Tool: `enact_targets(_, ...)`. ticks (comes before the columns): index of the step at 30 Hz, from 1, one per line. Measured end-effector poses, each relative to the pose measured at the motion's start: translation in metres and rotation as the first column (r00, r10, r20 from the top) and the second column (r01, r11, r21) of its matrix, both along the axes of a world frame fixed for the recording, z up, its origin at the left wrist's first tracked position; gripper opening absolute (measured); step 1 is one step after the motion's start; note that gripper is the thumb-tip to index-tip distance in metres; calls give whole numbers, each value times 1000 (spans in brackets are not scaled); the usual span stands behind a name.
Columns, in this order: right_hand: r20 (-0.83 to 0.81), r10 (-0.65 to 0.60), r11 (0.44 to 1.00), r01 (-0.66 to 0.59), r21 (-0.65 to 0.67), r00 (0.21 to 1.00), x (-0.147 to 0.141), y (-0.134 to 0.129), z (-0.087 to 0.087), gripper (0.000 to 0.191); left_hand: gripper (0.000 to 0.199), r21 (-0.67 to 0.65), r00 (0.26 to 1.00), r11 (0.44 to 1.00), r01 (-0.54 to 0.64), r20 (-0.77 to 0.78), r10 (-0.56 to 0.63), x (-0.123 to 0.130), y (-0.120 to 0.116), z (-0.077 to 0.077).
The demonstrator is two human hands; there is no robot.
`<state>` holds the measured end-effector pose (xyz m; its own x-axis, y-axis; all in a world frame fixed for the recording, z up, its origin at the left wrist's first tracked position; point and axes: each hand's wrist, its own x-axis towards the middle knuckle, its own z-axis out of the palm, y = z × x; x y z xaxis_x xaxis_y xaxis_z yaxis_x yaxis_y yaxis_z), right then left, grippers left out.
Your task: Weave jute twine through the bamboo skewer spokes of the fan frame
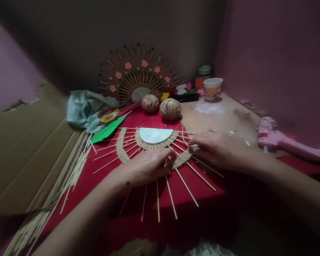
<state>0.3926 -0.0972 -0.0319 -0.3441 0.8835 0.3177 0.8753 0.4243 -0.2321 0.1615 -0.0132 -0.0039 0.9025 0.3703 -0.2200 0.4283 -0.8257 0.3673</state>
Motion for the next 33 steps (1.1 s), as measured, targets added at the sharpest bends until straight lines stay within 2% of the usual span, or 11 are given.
enact_targets(4, 85, 45, 996, -52, 72, 995, 13, -8, -2, 18, 19, 128, 999, 992, 12, -35, -8, 6, -1, 3)
enact_targets(6, 149, 69, 992, -83, 91, 986, 15, -10, 0, 21, 19, 223, 1000, 974, -30, 6, 30, 12, -1, 1)
enact_targets(8, 203, 58, 991, -82, 110, 978, 17, -12, 2, 24, 20, 250, 998, 967, -48, 48, 37, 21, -2, -5)
enact_targets(14, 223, 22, 994, -45, 100, 974, 30, -21, 5, 30, 12, 102, 993, 991, -81, 91, 72, 34, -2, -20)
enact_targets(18, 272, -22, 998, 6, 56, 962, 35, -23, 5, 29, 13, 82, 990, 991, -107, 106, 98, 33, 1, -23)
enact_targets(23, 465, -192, 979, 136, 152, 864, 48, -8, 26, 23, 12, 50, 988, 993, -104, 118, 98, 31, 0, -21)
enact_targets(26, 418, -428, 900, 338, 275, 801, 60, 6, 46, 19, 12, 49, 988, 994, -94, 130, 87, 31, 0, -21)
enact_targets(28, 230, -549, 826, 480, 297, 803, 64, 11, 56, 17, 13, 44, 986, 996, -84, 148, 77, 30, 0, -23)
enact_targets(30, -8, -613, 761, 593, 261, 790, 65, 11, 64, 21, 13, 38, 984, 996, -79, 164, 72, 30, 0, -24)
enact_targets(31, -102, -643, 721, 645, 253, 759, 65, 10, 66, 24, 12, 37, 984, 996, -84, 162, 77, 30, 0, -24)
enact_targets(33, -207, -720, 605, 746, 279, 662, 68, 5, 69, 30, 12, 33, 984, 994, -100, 152, 94, 30, 0, -24)
